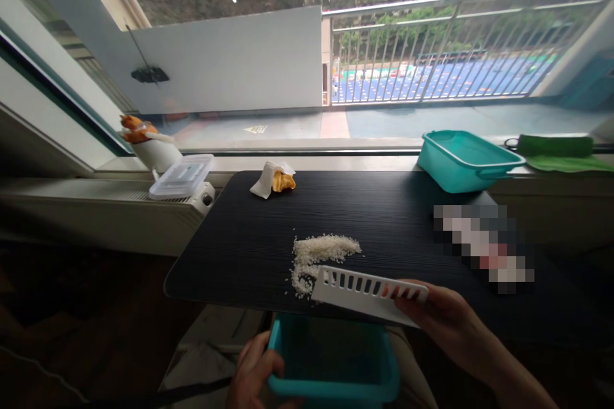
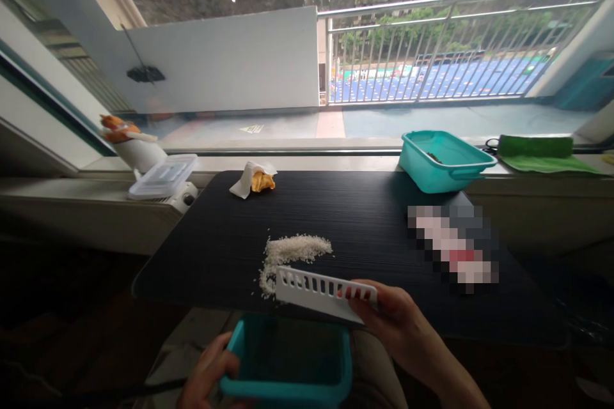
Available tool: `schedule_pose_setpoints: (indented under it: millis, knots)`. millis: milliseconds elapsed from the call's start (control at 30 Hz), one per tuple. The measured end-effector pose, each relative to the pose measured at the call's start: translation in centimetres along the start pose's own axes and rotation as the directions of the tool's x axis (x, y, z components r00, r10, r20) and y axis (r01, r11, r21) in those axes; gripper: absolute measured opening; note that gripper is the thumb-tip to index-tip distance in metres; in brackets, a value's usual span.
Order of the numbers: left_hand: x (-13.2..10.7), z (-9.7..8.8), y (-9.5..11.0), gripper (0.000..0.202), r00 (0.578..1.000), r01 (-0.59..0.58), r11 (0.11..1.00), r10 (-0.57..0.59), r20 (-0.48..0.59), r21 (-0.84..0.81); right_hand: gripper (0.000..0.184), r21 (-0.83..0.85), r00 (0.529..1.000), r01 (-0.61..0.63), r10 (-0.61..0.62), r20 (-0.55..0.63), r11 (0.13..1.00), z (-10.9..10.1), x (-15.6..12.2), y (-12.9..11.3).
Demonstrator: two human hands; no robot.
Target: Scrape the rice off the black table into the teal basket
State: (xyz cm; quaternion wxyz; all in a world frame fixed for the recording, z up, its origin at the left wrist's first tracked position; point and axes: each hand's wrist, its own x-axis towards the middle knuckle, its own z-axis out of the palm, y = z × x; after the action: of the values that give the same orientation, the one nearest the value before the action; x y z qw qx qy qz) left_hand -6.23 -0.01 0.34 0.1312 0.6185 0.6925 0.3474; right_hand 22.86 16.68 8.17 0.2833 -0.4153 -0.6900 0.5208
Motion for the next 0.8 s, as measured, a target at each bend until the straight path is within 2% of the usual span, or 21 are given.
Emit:
schedule_pose_setpoints:
  millis: [133,300,567,733,800]
  knots:
    - [-0.1,-0.1,0.1,0.016,1.000,0.005,1.000,-0.005,0.007,0.004,0.023,-0.032,0.999,0.016,-0.015,0.036,0.999,0.0,-0.4,-0.5]
    - [-0.3,-0.1,-0.1,0.016,1.000,0.019,1.000,-0.019,-0.014,0.015,0.025,-0.060,0.997,0.079,-0.078,0.015,0.995,0.2,0.5,-0.5]
    - [-0.5,-0.3,-0.3,0.019,0.999,0.031,0.999,-0.030,-0.022,0.012,0.023,-0.066,0.995,0.089,-0.086,0.057,0.994,0.3,1.1,0.1]
    - [-0.2,-0.3,-0.2,0.020,0.999,0.031,0.999,-0.030,-0.043,0.028,0.022,-0.045,0.998,0.059,-0.060,-0.017,0.997,0.0,1.2,0.8]
    - [-0.2,-0.2,-0.2,0.020,0.998,0.030,0.999,-0.029,-0.048,0.034,0.022,-0.032,0.999,0.054,-0.054,-0.009,0.998,0.2,1.2,0.8]
